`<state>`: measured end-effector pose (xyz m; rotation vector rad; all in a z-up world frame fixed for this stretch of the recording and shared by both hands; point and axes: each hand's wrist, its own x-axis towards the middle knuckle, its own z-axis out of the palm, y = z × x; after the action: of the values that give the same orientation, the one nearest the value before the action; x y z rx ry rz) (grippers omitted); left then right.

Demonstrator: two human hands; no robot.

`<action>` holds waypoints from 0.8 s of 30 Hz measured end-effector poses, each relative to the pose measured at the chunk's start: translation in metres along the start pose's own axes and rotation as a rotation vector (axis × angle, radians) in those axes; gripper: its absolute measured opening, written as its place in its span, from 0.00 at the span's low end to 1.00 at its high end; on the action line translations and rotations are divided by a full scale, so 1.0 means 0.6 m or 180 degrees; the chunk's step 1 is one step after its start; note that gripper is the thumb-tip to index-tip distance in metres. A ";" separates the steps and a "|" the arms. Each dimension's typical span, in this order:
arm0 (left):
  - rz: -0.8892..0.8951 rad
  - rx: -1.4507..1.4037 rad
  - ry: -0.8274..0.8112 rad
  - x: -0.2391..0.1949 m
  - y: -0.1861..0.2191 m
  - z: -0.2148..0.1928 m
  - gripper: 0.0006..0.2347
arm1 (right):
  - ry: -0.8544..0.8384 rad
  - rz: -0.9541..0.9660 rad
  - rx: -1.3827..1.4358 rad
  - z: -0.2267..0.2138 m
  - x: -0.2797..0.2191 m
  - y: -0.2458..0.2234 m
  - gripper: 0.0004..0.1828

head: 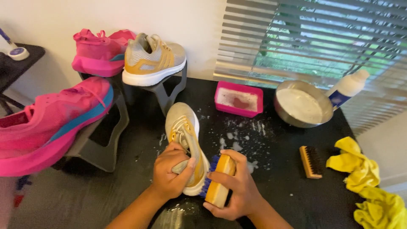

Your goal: The person scrubs a beige and yellow sneaker with a brush, wipes it with a yellow cloth, and repeats the scrubbing process. The person dips the brush into a pink container and a metal bowl of soapy water during the cleaning.

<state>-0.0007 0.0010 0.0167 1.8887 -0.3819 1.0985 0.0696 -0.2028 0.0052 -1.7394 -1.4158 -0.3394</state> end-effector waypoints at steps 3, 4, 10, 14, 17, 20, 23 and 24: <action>-0.0128 0.0060 0.0094 -0.010 -0.004 -0.006 0.16 | -0.0033 -0.0021 0.0007 0.010 -0.015 -0.003 0.30; -0.0172 0.0043 0.0133 -0.014 -0.007 -0.008 0.16 | -0.0048 0.0092 -0.0206 0.017 -0.026 0.010 0.32; -0.0171 0.0108 0.0133 -0.019 -0.024 -0.011 0.17 | 0.0413 0.0681 -0.0406 0.014 -0.004 0.001 0.26; -0.0140 0.0091 0.0152 -0.020 -0.032 -0.002 0.15 | -0.0177 -0.0374 -0.0582 0.039 -0.026 0.015 0.31; -0.0215 0.0089 0.0147 -0.020 -0.027 -0.001 0.17 | 0.0170 0.0761 -0.0570 0.004 0.011 -0.003 0.23; -0.0194 0.0084 0.0163 -0.019 -0.031 0.000 0.17 | 0.0440 0.0408 -0.0568 0.006 -0.009 -0.016 0.30; -0.0176 0.0121 0.0183 -0.017 -0.031 0.003 0.17 | -0.0112 -0.0038 -0.0563 0.032 -0.001 -0.027 0.27; -0.0186 0.0120 0.0171 -0.020 -0.033 0.003 0.17 | -0.0110 -0.0024 -0.0558 0.027 0.002 -0.020 0.27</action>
<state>0.0060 0.0084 -0.0040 1.8873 -0.2758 1.1219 0.0542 -0.1900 0.0014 -1.8890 -1.4540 -0.4509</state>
